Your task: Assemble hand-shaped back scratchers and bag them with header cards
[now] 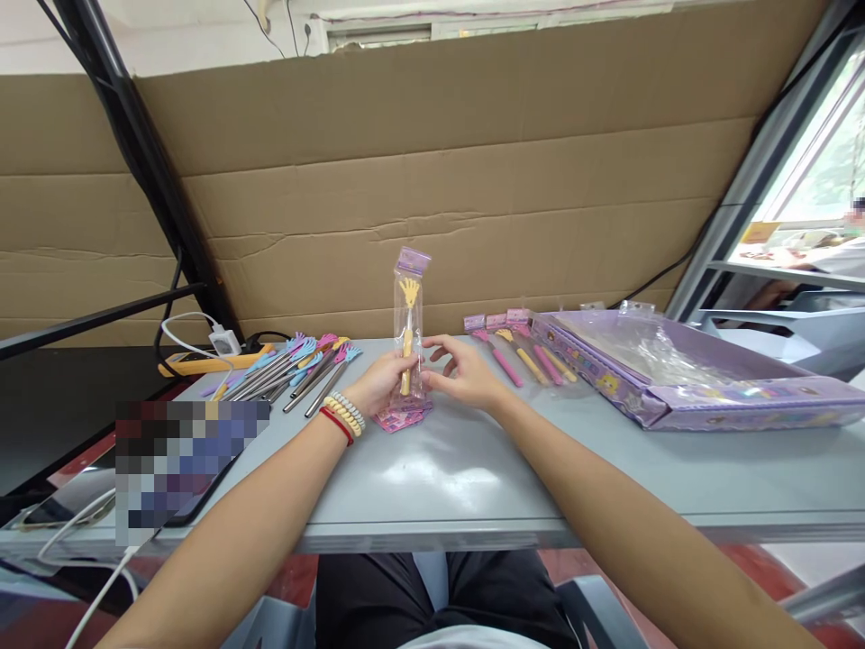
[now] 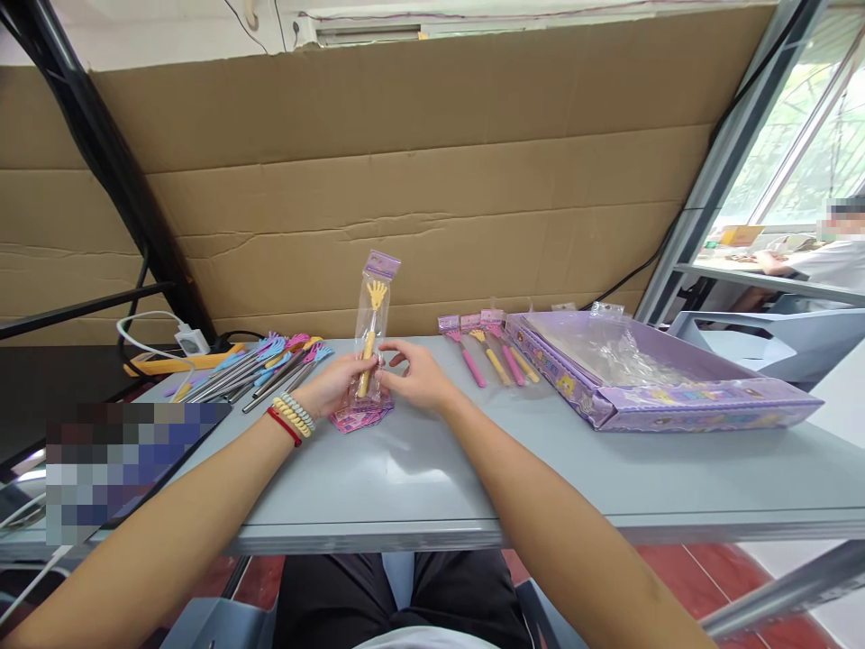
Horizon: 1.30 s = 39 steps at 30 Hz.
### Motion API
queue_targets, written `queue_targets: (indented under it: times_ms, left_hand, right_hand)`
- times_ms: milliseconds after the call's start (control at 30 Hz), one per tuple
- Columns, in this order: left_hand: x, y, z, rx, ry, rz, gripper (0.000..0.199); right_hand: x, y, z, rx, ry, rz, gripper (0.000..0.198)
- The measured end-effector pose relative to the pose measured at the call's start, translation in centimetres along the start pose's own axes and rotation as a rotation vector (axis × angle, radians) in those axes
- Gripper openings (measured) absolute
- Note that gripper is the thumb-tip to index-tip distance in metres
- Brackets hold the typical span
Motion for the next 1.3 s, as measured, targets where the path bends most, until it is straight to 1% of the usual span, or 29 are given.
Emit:
queue_targets:
  times_ms: [67,100,200,233,267,333,367,400,500,600,700,800,900,1033,1200,1300]
  left_hand:
    - [-0.4,0.3,-0.2,-0.035,-0.032,-0.043,0.006]
    - [-0.5,0.4,-0.2,-0.045,-0.044,-0.063,0.007]
    - [-0.9,0.5,-0.5,-0.042,-0.093,-0.129,0.011]
    - [-1.1,0.5,-0.5,-0.040,-0.116,-0.152,0.011]
    - [-1.2,0.5,-0.6,-0.037,-0.137,-0.171,0.011]
    - [-1.3,0.4,-0.6,-0.018,-0.164,-0.188,0.011]
    - [-1.2,0.3,-0.6,0.002,-0.167,-0.183,0.011]
    - [-1.2,0.2,-0.6,0.025,-0.166,-0.173,0.012]
    - [-1.2,-0.2,-0.5,0.101,-0.174,-0.132,0.015]
    - [-1.1,-0.2,-0.4,0.153,-0.162,-0.104,0.019]
    - [-0.9,-0.2,-0.4,0.179,-0.130,-0.085,0.023]
    - [-1.0,-0.2,-0.5,0.189,-0.146,-0.072,0.027]
    - [-1.0,-0.2,-0.5,0.164,-0.142,-0.039,0.028]
    - [-1.0,0.1,-0.7,0.064,-0.126,-0.018,0.025]
    - [-1.4,0.0,-1.1,0.019,-0.142,0.050,0.026]
    - [-1.4,0.0,-1.2,0.021,-0.149,0.084,0.031]
  right_hand:
    - [1.0,0.6,0.1,-0.032,0.138,-0.091,0.045]
    - [1.5,0.7,0.1,-0.020,0.211,-0.132,0.049]
    - [2.4,0.0,0.0,0.099,0.361,-0.231,0.053]
    - [2.5,-0.5,0.0,0.144,0.385,-0.260,0.049]
    - [2.6,-1.0,0.0,0.178,0.399,-0.286,0.041]
    - [2.8,-1.8,0.0,0.206,0.414,-0.320,0.019]
    - [2.9,-2.1,0.1,0.201,0.414,-0.325,0.011]
    - [2.9,-2.2,0.1,0.183,0.408,-0.319,0.010]
    - [2.8,-1.8,0.4,0.097,0.353,-0.279,0.012]
    - [2.2,-1.4,0.4,0.067,0.293,-0.269,0.011]
    - [1.8,-1.2,0.3,0.048,0.270,-0.291,0.012]
    - [1.7,-0.9,0.2,-0.018,0.260,-0.319,0.013]
    - [1.6,-0.6,0.1,-0.077,0.251,-0.329,0.014]
    - [1.5,-0.4,0.2,-0.115,0.236,-0.320,0.013]
    - [1.4,-0.2,0.5,-0.111,0.179,-0.297,0.019]
    - [1.1,-0.2,0.6,-0.077,0.090,-0.288,0.020]
Point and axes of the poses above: each hand's wrist, its own z-axis towards the middle knuckle, its own y-axis out of the back of the hand, x = y × z, the point moved 6 cm from there along z, towards the middle knuckle, and after that the axes turned 13 degrees about y, right-handed, at the moved point
